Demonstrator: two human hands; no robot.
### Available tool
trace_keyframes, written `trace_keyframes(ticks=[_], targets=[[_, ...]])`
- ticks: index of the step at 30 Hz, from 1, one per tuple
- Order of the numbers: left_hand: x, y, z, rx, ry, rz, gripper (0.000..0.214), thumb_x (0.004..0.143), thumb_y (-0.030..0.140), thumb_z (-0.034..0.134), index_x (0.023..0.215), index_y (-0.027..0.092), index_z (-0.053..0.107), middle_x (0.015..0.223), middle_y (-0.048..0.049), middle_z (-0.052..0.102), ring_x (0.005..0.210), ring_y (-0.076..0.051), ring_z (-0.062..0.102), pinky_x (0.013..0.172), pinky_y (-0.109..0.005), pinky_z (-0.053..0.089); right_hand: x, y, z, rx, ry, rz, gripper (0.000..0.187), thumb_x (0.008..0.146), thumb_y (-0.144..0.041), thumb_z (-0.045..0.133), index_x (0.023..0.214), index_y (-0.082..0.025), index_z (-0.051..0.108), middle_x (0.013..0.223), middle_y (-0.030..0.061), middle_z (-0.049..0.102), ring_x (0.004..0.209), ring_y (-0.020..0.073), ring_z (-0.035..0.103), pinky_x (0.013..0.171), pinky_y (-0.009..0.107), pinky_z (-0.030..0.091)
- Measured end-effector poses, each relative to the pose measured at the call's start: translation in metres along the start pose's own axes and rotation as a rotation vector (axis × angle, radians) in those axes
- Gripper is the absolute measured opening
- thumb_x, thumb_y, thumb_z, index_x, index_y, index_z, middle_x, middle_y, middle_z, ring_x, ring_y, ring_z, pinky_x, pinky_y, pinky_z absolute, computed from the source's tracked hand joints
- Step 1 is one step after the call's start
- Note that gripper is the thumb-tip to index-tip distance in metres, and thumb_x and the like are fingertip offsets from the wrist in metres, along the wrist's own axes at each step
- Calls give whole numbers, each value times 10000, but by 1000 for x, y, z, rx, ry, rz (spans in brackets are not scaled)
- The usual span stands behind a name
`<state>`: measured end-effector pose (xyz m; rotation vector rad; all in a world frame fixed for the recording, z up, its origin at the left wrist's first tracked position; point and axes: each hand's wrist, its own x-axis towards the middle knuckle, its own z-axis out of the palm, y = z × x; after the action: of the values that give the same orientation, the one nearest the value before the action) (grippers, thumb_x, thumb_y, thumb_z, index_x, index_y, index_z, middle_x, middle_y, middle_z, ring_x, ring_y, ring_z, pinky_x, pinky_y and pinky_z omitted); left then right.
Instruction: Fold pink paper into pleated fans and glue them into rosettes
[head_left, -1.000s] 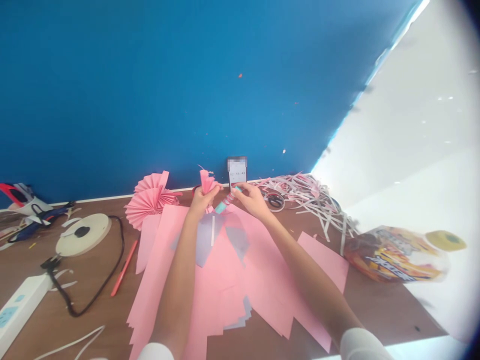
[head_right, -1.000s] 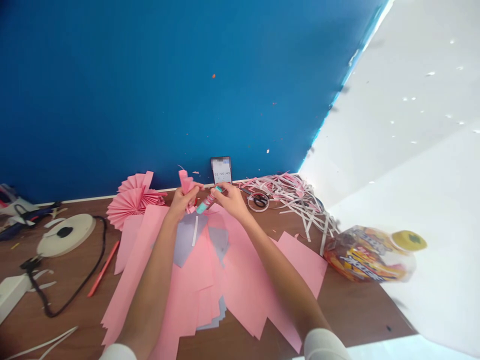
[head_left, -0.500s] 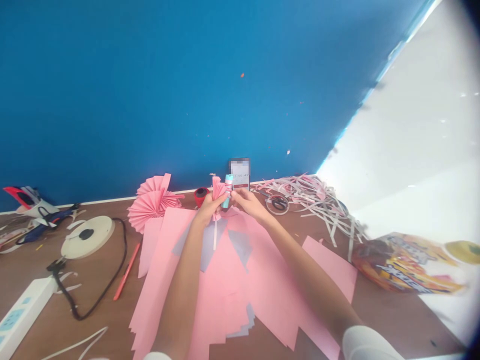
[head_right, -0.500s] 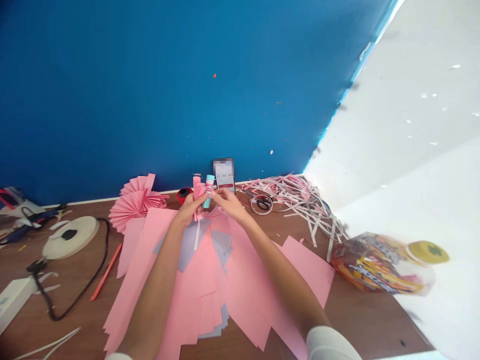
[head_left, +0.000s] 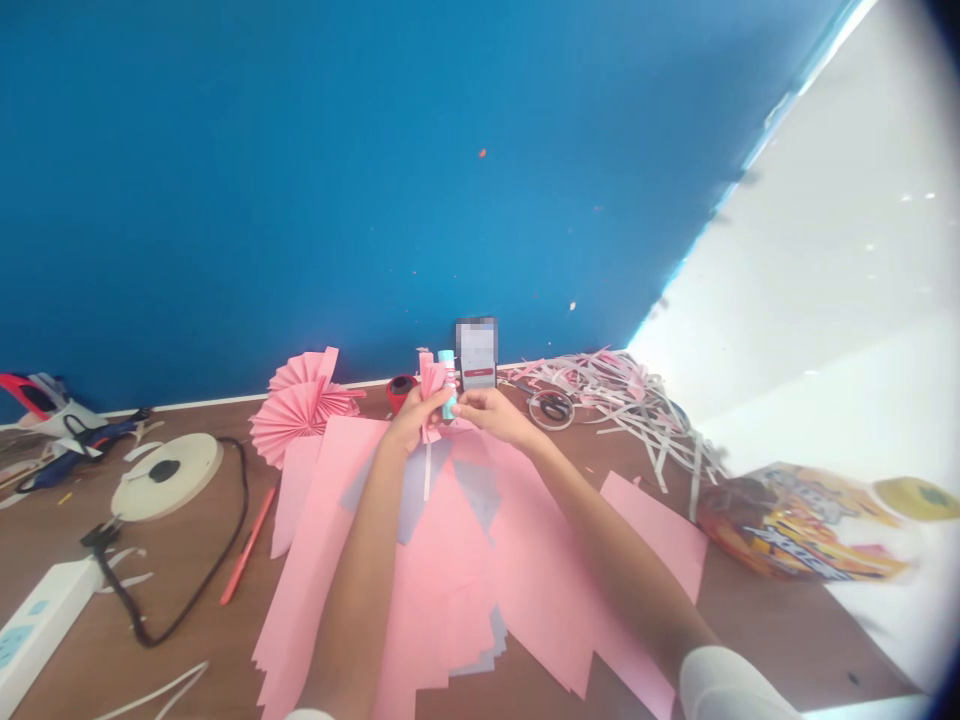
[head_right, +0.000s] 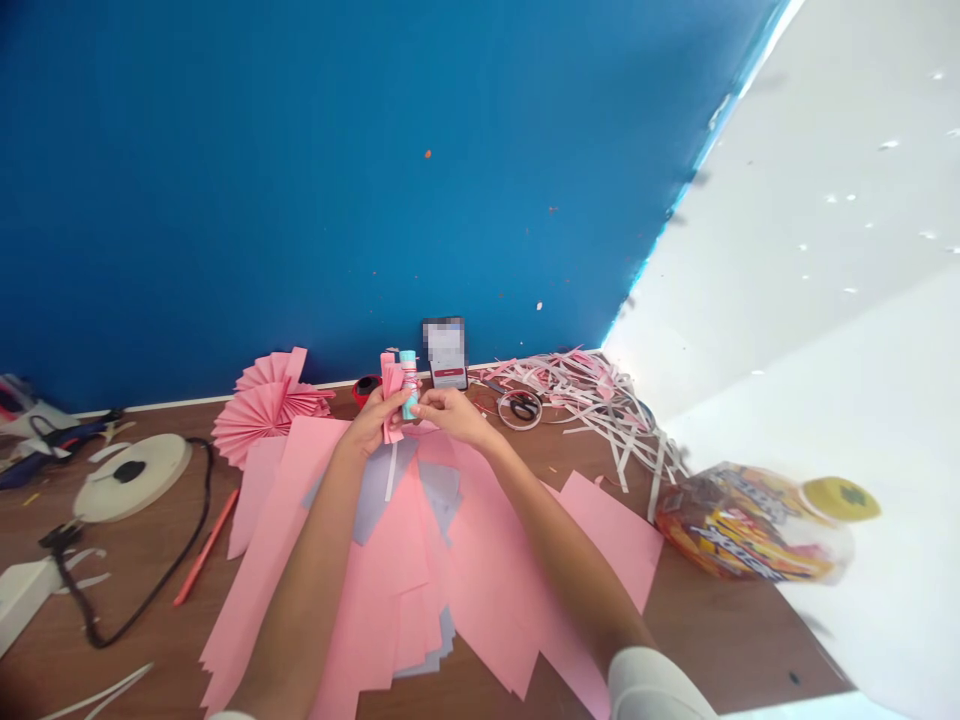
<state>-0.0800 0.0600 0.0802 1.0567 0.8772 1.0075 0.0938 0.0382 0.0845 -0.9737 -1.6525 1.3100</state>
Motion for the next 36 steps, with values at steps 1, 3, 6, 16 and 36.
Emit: trace_keyframes(ticks=[1,3,6,16,36], targets=[[-1,1,0,1,-3,-2,430,654,410,799,923,115,637,532,67,437,397,-18,344,353,-153,228,-1,-2,-1,-27,-7,-3,354,808,-493,625,734,-147,610,599,-33,540,545,82,441,536,213,312],[-1,2,0,2,4,-7,440,644,412,806,918,113,636,528,70,434,398,-17,348,355,-153,229,-3,-4,-4,-74,-25,-24,359,836,-487,586,729,-146,616,562,-44,485,526,81,405,526,219,294],[-1,3,1,-10,25,-6,478,638,415,811,964,108,641,547,61,464,397,-15,349,351,-154,222,-4,-6,-5,-131,-17,-71,346,867,-450,537,730,-145,629,555,-41,468,531,90,407,536,229,300],[-5,19,-7,-447,-133,116,382,777,405,690,1028,124,626,779,-9,575,408,14,353,313,-112,231,1,-2,-2,19,128,-36,353,785,-364,631,1076,-173,574,718,-23,574,640,117,517,613,247,398],[-22,35,-26,-577,-150,119,337,902,385,519,1170,183,558,704,17,517,312,51,179,257,-80,114,-4,-9,36,238,-84,36,220,813,-283,590,1005,-180,558,640,-41,547,570,97,482,556,230,371]])
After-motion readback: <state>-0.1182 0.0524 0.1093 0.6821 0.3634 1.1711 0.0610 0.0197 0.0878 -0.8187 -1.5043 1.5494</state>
